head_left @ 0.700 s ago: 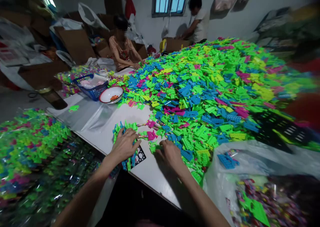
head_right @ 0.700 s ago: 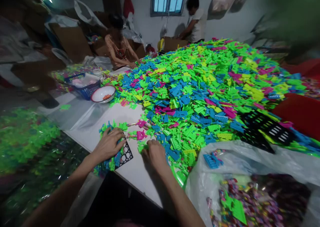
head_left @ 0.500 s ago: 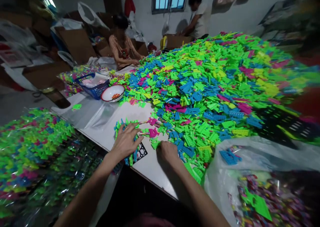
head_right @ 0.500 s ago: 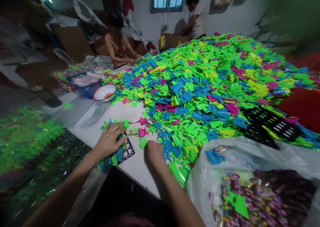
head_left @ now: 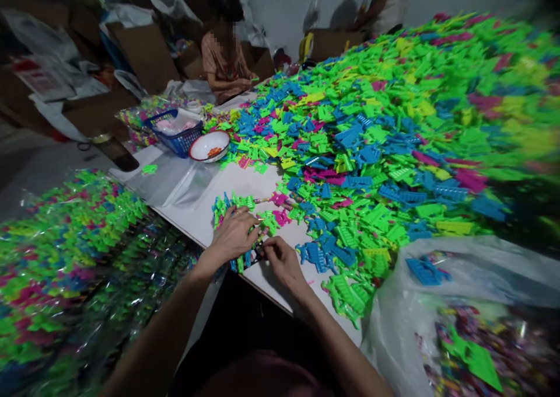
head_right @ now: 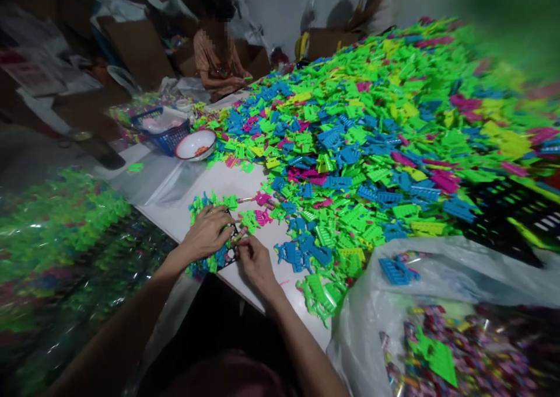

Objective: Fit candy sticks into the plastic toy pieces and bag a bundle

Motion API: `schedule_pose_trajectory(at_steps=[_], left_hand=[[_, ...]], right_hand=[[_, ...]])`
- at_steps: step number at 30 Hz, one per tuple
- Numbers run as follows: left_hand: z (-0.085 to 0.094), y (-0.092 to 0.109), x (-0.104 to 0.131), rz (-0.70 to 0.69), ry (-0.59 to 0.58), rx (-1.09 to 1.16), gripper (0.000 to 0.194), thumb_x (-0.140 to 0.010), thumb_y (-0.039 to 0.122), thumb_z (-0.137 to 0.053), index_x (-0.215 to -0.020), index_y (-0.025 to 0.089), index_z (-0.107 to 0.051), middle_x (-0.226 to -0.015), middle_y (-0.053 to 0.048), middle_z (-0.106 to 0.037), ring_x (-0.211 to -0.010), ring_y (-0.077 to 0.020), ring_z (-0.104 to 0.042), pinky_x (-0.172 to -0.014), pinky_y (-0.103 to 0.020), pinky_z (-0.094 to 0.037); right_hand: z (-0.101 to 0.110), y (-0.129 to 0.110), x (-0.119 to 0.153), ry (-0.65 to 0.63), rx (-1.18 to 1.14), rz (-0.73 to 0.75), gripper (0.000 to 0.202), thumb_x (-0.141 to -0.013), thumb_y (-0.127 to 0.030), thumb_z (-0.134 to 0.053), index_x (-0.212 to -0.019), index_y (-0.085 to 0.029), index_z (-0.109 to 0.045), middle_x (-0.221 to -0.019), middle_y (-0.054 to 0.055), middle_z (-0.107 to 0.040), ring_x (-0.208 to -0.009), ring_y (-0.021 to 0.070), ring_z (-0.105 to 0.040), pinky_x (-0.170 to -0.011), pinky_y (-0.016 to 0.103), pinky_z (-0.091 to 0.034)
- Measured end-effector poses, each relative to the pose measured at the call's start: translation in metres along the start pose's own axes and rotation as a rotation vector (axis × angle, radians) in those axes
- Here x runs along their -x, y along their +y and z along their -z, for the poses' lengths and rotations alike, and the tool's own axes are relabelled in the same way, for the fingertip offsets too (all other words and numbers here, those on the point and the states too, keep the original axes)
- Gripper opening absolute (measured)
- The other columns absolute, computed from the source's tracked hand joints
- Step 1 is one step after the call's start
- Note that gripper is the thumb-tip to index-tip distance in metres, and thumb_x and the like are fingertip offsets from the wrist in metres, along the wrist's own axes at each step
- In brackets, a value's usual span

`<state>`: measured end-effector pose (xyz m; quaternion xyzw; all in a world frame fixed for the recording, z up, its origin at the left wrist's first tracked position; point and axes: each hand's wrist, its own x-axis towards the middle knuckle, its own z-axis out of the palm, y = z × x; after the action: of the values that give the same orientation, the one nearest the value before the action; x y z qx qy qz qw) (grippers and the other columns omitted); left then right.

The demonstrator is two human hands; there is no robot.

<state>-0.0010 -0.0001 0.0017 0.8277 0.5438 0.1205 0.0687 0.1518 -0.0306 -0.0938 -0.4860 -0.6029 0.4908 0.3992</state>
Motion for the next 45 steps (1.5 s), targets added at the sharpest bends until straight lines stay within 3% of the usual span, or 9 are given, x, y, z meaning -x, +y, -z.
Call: schedule_pose_trajectory(at_steps=[7,14,19,27,31,34,36,40,45], left_hand=[[-0.001,0.0,-0.001,0.013,0.003,0.005,0.023,-0.089,0.026,-0.044,-0.09,0.019,-0.066,-0.101,-0.006,-0.07,-0.12,-0.0236,-0.05,-0.108,-0.048,-0.026],[-0.001,0.001,-0.002,0.021,-0.001,-0.025,0.023,-0.088,0.026,-0.044,-0.086,0.018,-0.065,-0.098,-0.007,-0.07,-0.119,-0.0244,-0.05,-0.108,-0.047,-0.027],[-0.002,0.0,-0.001,0.024,-0.008,-0.027,0.023,-0.088,0.026,-0.043,-0.087,0.018,-0.065,-0.1,-0.007,-0.07,-0.118,-0.0245,-0.051,-0.108,-0.048,-0.026],[-0.003,-0.004,-0.001,-0.003,-0.029,-0.035,0.029,-0.091,0.035,-0.042,-0.088,0.018,-0.065,-0.103,-0.009,-0.069,-0.119,-0.0256,-0.049,-0.107,-0.049,-0.026],[-0.001,-0.001,-0.001,-0.013,-0.03,-0.053,0.028,-0.091,0.029,-0.039,-0.086,0.017,-0.065,-0.098,-0.008,-0.07,-0.117,-0.0242,-0.05,-0.107,-0.047,-0.028],[-0.001,0.0,-0.001,0.01,-0.014,-0.048,0.027,-0.09,0.027,-0.04,-0.085,0.018,-0.065,-0.096,-0.008,-0.07,-0.116,-0.024,-0.051,-0.107,-0.048,-0.028],[-0.002,0.0,-0.001,0.012,-0.005,-0.037,0.027,-0.09,0.028,-0.041,-0.085,0.018,-0.065,-0.096,-0.008,-0.07,-0.116,-0.0237,-0.051,-0.107,-0.048,-0.028],[-0.002,-0.002,0.0,-0.027,-0.002,-0.027,0.032,-0.09,0.043,-0.043,-0.085,0.019,-0.065,-0.099,-0.008,-0.069,-0.117,-0.0247,-0.05,-0.107,-0.048,-0.027],[0.0,-0.002,0.002,-0.057,-0.05,-0.017,0.038,-0.084,0.053,-0.05,-0.093,0.02,-0.065,-0.102,-0.007,-0.068,-0.122,-0.0276,-0.046,-0.109,-0.052,-0.023]], right_hand=[[0.016,-0.006,-0.011,0.07,0.388,-0.001,0.025,-0.089,-0.033,-0.041,-0.096,-0.017,-0.059,-0.072,0.003,-0.064,-0.063,0.0159,-0.057,-0.06,0.025,-0.038],[0.002,-0.048,-0.048,-0.139,0.98,-0.143,0.027,-0.091,-0.03,-0.047,-0.115,-0.017,-0.048,-0.1,0.012,-0.068,-0.09,0.0232,-0.066,-0.068,0.029,-0.042],[0.019,-0.04,-0.04,-0.083,1.0,-0.218,0.026,-0.089,-0.02,-0.044,-0.113,-0.013,-0.049,-0.097,0.015,-0.069,-0.088,0.0245,-0.066,-0.069,0.03,-0.041],[0.053,-0.029,-0.025,-0.047,0.817,-0.219,0.014,-0.081,-0.026,-0.056,-0.088,-0.014,-0.059,-0.085,0.011,-0.068,-0.077,0.0209,-0.062,-0.064,0.027,-0.038],[0.042,-0.03,-0.017,-0.056,0.449,-0.067,0.021,-0.081,-0.037,-0.054,-0.085,-0.017,-0.058,-0.072,0.001,-0.063,-0.064,0.0141,-0.056,-0.058,0.023,-0.039],[0.024,-0.017,0.0,-0.027,0.123,-0.006,0.017,-0.076,-0.034,-0.057,-0.081,-0.018,-0.06,-0.07,0.001,-0.063,-0.066,0.0155,-0.056,-0.063,0.026,-0.043],[0.013,-0.006,0.007,-0.016,0.062,-0.015,0.015,-0.077,-0.032,-0.055,-0.08,-0.018,-0.061,-0.072,0.001,-0.064,-0.069,0.0164,-0.057,-0.068,0.028,-0.045],[0.007,0.009,0.005,-0.01,0.191,0.082,0.015,-0.078,-0.03,-0.059,-0.085,-0.017,-0.061,-0.078,0.003,-0.065,-0.073,0.0179,-0.06,-0.07,0.029,-0.046],[0.01,-0.003,-0.002,-0.228,0.592,0.175,0.014,-0.084,-0.021,-0.051,-0.096,-0.017,-0.058,-0.093,0.008,-0.064,-0.079,0.018,-0.061,-0.071,0.027,-0.045]])
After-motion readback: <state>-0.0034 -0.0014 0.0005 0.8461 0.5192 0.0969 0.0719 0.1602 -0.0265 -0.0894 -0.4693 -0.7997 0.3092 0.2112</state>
